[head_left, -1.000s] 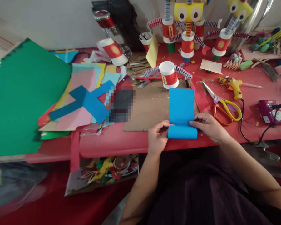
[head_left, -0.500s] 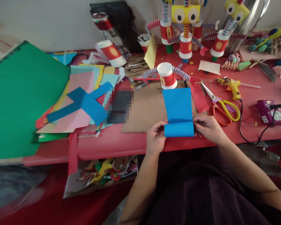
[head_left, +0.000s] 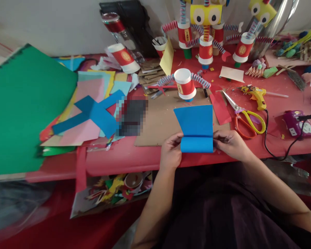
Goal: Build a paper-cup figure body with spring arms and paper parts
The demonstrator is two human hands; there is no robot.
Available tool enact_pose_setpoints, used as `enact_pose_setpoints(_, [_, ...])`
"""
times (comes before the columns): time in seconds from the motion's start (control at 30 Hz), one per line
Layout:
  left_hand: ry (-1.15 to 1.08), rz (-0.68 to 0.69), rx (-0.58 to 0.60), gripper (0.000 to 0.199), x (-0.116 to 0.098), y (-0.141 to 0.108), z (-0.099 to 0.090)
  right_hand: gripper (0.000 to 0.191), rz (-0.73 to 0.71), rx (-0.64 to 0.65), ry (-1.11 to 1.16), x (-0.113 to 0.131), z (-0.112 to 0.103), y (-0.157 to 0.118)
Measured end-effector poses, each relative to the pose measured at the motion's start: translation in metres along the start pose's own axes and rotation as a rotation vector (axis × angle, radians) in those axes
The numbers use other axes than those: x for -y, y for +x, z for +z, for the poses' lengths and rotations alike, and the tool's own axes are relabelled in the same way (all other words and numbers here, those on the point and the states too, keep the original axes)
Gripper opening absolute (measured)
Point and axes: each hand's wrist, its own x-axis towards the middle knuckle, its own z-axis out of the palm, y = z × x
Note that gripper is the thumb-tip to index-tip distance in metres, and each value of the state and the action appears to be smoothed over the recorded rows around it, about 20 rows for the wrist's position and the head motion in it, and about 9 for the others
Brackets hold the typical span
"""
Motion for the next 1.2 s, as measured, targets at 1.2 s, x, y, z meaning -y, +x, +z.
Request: enact_pose_setpoints(1.2, [0.03, 0.151, 0.148, 0.026, 0.006, 0.002, -0.002, 0.029, -1.05, -0.285, -1.002, -0.025, -0.01, -0.001])
